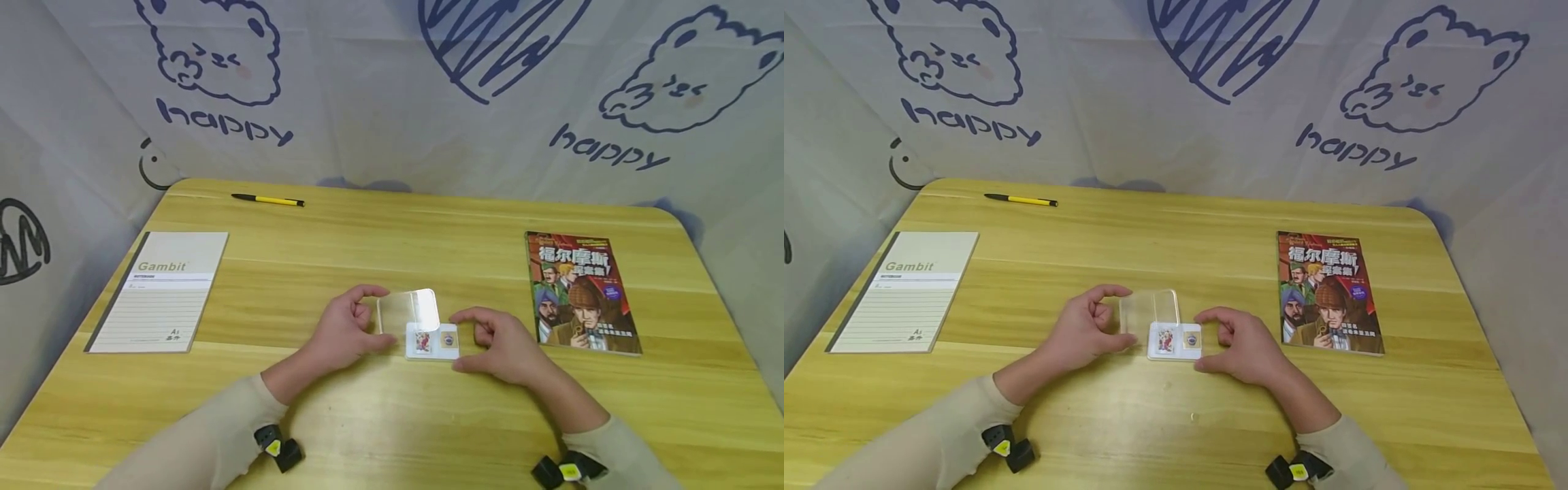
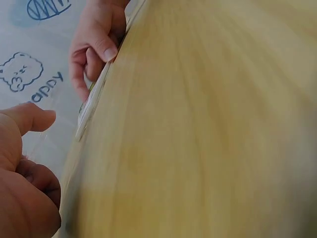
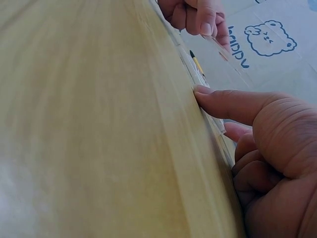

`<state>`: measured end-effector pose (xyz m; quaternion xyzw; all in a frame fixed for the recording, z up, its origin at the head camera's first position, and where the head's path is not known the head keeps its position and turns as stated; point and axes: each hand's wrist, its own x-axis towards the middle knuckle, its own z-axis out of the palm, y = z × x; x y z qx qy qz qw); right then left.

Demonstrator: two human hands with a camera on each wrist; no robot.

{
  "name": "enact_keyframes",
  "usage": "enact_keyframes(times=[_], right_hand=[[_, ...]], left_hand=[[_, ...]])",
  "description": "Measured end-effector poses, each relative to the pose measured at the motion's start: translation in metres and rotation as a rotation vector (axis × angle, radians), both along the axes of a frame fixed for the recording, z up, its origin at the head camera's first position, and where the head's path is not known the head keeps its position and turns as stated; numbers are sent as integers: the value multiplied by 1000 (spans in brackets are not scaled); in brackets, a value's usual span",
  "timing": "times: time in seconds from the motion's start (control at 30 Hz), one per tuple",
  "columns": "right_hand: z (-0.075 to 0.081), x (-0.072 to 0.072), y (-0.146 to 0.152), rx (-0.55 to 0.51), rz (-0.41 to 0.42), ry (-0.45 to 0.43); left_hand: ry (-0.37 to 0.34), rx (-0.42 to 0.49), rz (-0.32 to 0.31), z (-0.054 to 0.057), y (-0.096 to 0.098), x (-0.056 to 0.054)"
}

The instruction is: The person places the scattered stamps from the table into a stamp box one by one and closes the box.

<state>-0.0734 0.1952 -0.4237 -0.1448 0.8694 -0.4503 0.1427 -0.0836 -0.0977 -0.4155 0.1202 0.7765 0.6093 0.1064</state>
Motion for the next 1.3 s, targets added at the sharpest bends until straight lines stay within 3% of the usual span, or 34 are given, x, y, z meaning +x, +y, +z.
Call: enact_keyframes(times=[0.27, 0.57, 1.3], right_hand=[[2, 0, 0, -6, 1, -14], [3, -1, -1, -3, -2, -12], [1, 0, 2, 6, -10, 35]], left_hand=[[46, -36, -58, -4, 16, 1], [22, -140, -122, -4, 27, 1], [8, -285, -191, -3, 28, 0]])
